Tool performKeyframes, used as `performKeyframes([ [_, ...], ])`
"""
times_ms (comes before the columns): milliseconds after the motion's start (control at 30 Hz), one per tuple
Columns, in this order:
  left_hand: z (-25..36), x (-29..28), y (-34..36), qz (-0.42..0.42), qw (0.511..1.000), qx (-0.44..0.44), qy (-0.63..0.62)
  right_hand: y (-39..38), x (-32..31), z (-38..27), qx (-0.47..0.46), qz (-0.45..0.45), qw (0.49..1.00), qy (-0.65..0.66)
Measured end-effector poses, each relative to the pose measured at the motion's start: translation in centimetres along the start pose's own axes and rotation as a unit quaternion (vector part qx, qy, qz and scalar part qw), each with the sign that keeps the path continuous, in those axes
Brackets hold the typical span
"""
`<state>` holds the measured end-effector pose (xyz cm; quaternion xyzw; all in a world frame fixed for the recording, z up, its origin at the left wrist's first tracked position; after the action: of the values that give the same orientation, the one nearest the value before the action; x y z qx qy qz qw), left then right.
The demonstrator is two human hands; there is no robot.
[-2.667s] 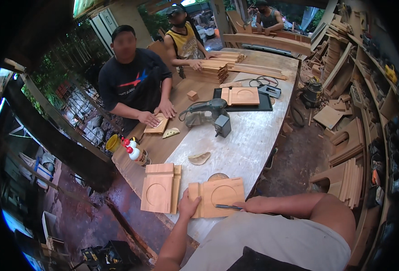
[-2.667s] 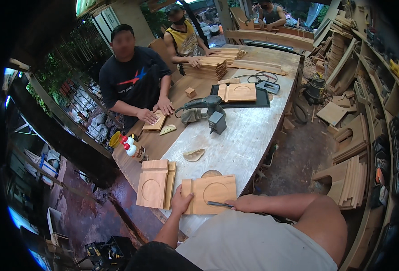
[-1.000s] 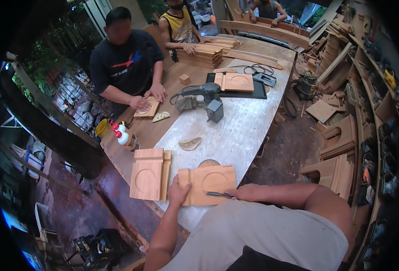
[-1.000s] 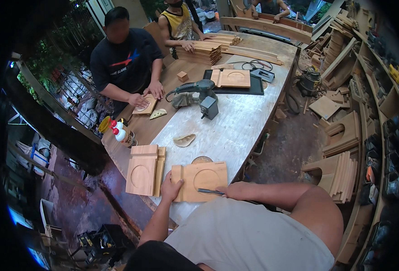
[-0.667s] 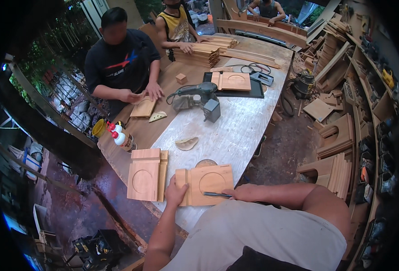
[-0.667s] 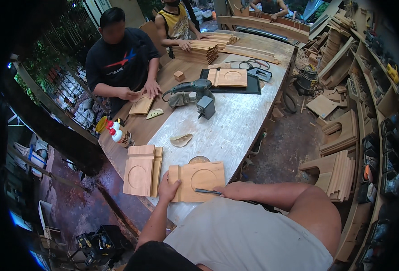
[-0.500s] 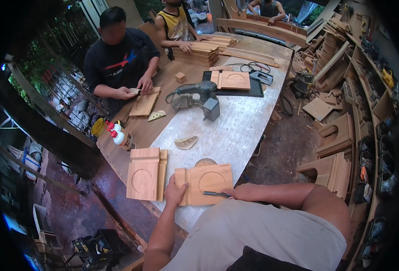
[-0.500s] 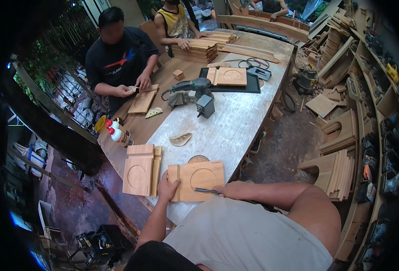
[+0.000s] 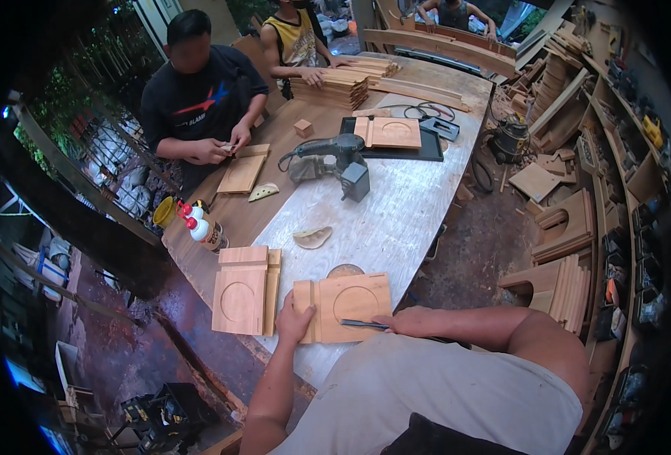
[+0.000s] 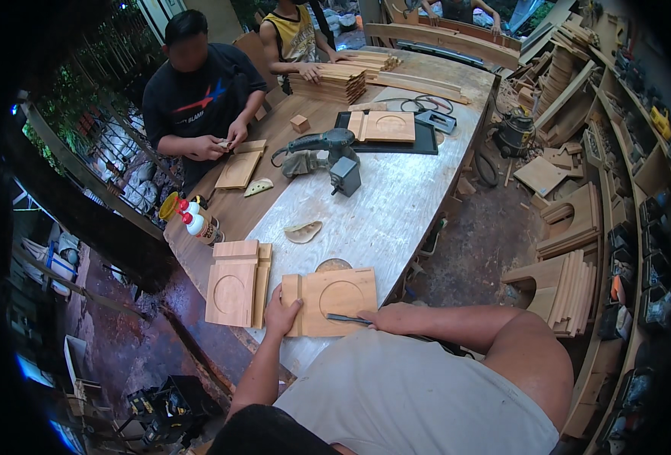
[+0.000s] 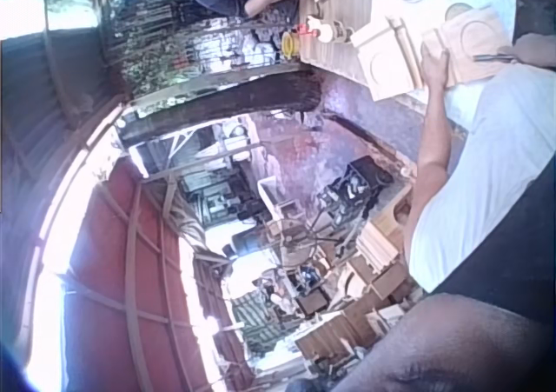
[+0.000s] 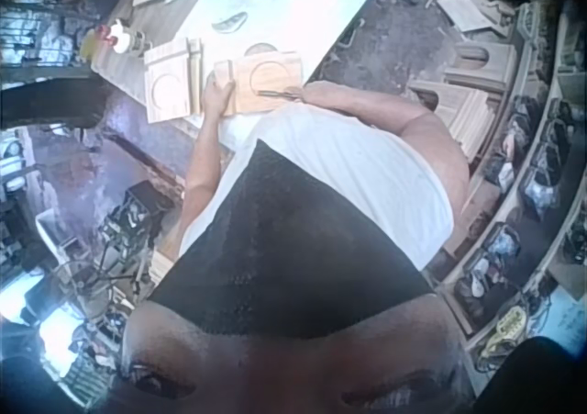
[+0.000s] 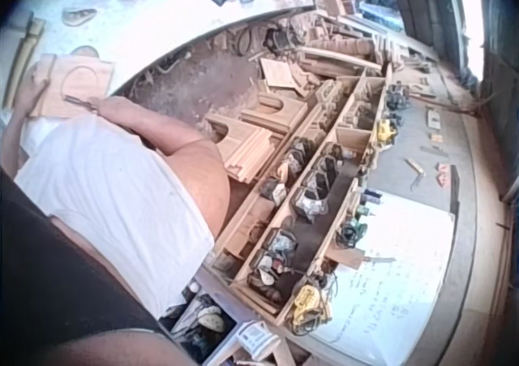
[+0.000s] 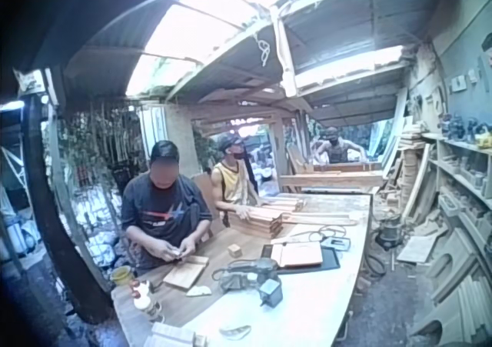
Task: Using a hand chisel to carve a circular recess into a wooden board.
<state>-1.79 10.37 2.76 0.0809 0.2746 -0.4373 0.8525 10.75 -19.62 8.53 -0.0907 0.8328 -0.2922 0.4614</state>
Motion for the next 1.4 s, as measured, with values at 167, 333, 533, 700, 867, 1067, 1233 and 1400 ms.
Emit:
performKeyframes([
  [167,-0.5,0.1,0.2,0.000,1.000,0.008,0.003,-0.1,-0.1,-0.1,-0.003,0.002,1.000,0.001],
  [333,0.3,0.0,0.0,-0.001,1.000,0.002,0.011,-0.3,-0.3,-0.2,0.002,-0.003,1.000,0.005],
  [533,-0.4,0.1,0.1,0.014,1.000,0.016,0.003,-0.3,-0.3,-0.3,-0.002,0.001,1.000,0.009],
  [700,0.0,0.0,0.1,0.001,1.000,0.012,-0.007,-0.3,-0.3,-0.2,-0.002,0.001,1.000,0.013],
  [867,-0.5,0.1,0.1,0.006,1.000,0.014,-0.001,-0.5,-0.5,-0.4,-0.003,-0.002,1.000,0.017],
  [1067,0.0,0.1,0.1,0.009,1.000,0.008,0.008,-0.4,-0.5,-0.2,-0.006,0.005,1.000,0.029],
  [1233,-0.3,0.0,0.1,0.010,1.000,0.007,0.005,-0.2,-0.5,-0.1,-0.006,-0.007,1.000,0.009],
  [1400,-0.5,0.1,0.2,0.000,1.000,0.000,0.005,-0.1,-0.5,0.1,-0.012,0.000,1.000,0.012],
])
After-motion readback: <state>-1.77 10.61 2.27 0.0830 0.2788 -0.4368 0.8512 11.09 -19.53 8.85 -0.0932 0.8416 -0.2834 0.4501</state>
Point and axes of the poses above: each hand's wrist, its own y-axis towards the middle knuckle, its own x-axis out of the palm, z = x × y, the point moved 3 cm from there along y, towards the middle knuckle, and after that the axes turned 13 degrees about -y, right-handed, at the moved point
